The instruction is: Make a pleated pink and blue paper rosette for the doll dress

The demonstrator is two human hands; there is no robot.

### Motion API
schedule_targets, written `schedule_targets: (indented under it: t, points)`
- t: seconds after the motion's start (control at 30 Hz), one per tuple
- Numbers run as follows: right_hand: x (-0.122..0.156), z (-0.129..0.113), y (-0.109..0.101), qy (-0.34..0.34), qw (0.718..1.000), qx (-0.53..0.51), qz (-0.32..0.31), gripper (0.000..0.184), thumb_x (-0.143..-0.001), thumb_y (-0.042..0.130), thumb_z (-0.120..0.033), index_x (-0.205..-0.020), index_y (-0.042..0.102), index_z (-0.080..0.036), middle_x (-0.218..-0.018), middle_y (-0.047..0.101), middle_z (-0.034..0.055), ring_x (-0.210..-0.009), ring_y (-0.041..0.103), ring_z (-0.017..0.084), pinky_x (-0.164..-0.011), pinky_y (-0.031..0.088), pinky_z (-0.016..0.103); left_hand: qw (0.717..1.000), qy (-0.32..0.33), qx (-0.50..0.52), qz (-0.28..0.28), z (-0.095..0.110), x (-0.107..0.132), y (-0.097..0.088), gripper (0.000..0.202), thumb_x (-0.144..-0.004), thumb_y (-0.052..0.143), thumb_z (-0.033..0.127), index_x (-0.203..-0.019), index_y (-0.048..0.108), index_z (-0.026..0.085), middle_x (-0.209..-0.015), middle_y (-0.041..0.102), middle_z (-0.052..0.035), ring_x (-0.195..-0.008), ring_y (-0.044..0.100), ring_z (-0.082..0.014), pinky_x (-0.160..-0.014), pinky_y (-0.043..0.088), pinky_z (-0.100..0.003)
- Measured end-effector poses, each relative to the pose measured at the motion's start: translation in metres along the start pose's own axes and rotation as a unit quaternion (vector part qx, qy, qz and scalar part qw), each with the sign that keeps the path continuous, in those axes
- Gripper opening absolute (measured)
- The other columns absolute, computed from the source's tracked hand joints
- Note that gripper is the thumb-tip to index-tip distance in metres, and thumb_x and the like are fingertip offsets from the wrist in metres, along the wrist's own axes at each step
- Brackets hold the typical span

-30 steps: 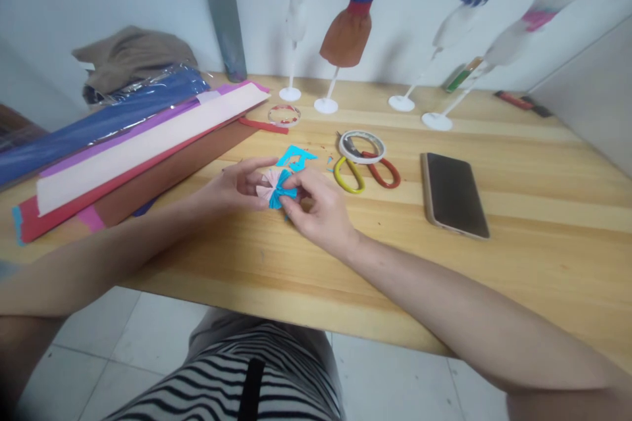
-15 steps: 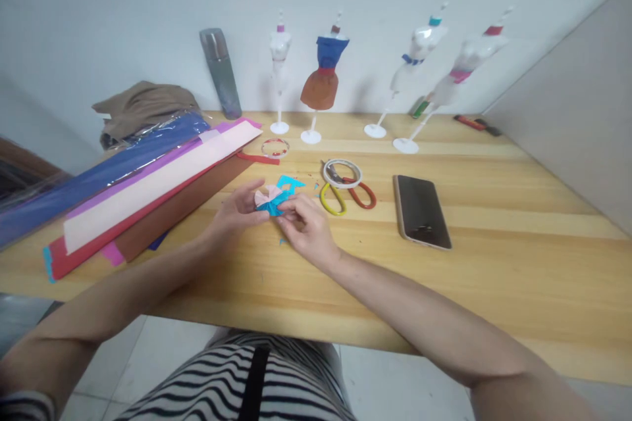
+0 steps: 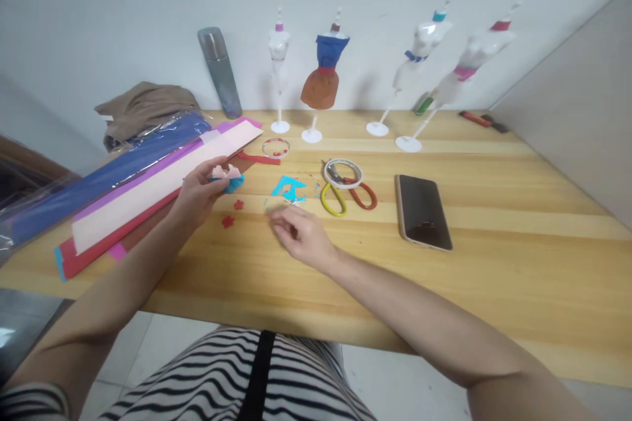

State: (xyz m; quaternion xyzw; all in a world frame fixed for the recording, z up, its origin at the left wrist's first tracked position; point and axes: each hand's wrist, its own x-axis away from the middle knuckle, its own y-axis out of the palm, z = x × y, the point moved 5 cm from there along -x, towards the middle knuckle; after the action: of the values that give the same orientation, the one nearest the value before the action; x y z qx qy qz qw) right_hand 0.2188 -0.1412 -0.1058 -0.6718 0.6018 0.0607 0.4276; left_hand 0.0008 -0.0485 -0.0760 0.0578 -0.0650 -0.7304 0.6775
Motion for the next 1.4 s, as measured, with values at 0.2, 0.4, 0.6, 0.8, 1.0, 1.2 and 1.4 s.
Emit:
schedule_targets:
  t: [0.2, 0.4, 0.6, 0.8, 1.0, 1.2, 1.4]
  points:
    - [-0.001, 0.004, 0.001, 0.016, 1.0, -0.002, -0.009, 0.014, -0.091, 0.058, -0.013, -0.09, 0.069, -0.022, -0.071, 0.066, 0.0004, -0.056, 0.057, 0.014, -0.052, 0.047, 0.025, 1.0, 0.002, -0.011, -0.019, -0.003, -0.004, -0.004, 0.064, -0.054, 0.094, 0.018, -0.113, 0.071, 0.019, -0.08, 0.072, 0.0036, -0.077, 0.07, -0.0128, -0.077, 0.057, -0.026]
    - [-0.003, 0.01, -0.001, 0.067, 0.997, -0.037, 0.01, 0.013, -0.091, 0.059, -0.017, -0.087, 0.07, -0.021, -0.064, 0.061, -0.0011, -0.054, 0.056, 0.014, -0.053, 0.046, 0.027, 0.993, 0.019, -0.036, -0.115, -0.011, -0.002, 0.012, 0.064, -0.059, 0.094, 0.021, -0.12, 0.072, 0.019, -0.089, 0.076, 0.0008, -0.078, 0.07, -0.0122, -0.077, 0.058, -0.025]
    - [-0.001, 0.023, -0.004, 0.159, 0.983, -0.089, 0.031, 0.011, -0.09, 0.063, -0.028, -0.086, 0.072, -0.022, -0.07, 0.066, 0.001, -0.057, 0.057, 0.015, -0.055, 0.047, 0.029, 0.956, 0.089, -0.188, -0.206, -0.029, 0.01, 0.025, 0.049, -0.076, 0.082, 0.026, -0.123, 0.073, 0.016, -0.103, 0.079, -0.0073, -0.084, 0.071, -0.0181, -0.079, 0.058, -0.031]
    - [-0.012, 0.008, -0.028, 0.098, 0.983, -0.101, 0.118, 0.007, -0.09, 0.069, -0.025, -0.092, 0.075, -0.023, -0.079, 0.07, 0.0026, -0.069, 0.063, 0.017, -0.066, 0.052, 0.032, 0.776, 0.302, -0.477, -0.282, -0.022, 0.028, 0.056, 0.039, -0.098, 0.053, 0.017, -0.135, 0.065, 0.018, -0.119, 0.078, -0.0118, -0.105, 0.072, -0.0253, -0.094, 0.057, -0.039]
    - [-0.031, -0.024, -0.046, 0.03, 0.991, -0.092, 0.092, 0.009, -0.094, 0.073, -0.022, -0.101, 0.077, -0.025, -0.081, 0.067, 0.0018, -0.07, 0.06, 0.017, -0.064, 0.051, 0.033, 0.643, 0.405, -0.574, -0.307, -0.006, 0.035, 0.079, 0.032, -0.103, 0.044, 0.012, -0.128, 0.066, 0.016, -0.104, 0.076, -0.0088, -0.093, 0.068, -0.02, -0.082, 0.053, -0.031]
    - [-0.045, -0.037, -0.061, -0.025, 0.996, -0.062, 0.066, 0.016, -0.09, 0.074, -0.014, -0.1, 0.078, -0.026, -0.082, 0.066, 0.0004, -0.066, 0.056, 0.015, -0.062, 0.05, 0.033, 0.556, 0.474, -0.6, -0.324, 0.018, 0.04, 0.099, 0.031, -0.107, 0.039, 0.016, -0.113, 0.069, 0.014, -0.086, 0.067, -0.0059, -0.078, 0.059, -0.0183, -0.068, 0.044, -0.03]
    - [-0.057, -0.04, -0.077, 0.008, 0.998, -0.042, 0.036, 0.011, -0.09, 0.073, -0.017, -0.089, 0.078, -0.026, -0.075, 0.063, -0.0005, -0.064, 0.055, 0.014, -0.06, 0.047, 0.031, 0.524, 0.538, -0.577, -0.32, 0.032, 0.035, 0.116, 0.03, -0.105, 0.041, 0.012, -0.096, 0.07, 0.013, -0.085, 0.067, -0.0053, -0.076, 0.056, -0.018, -0.068, 0.041, -0.031]
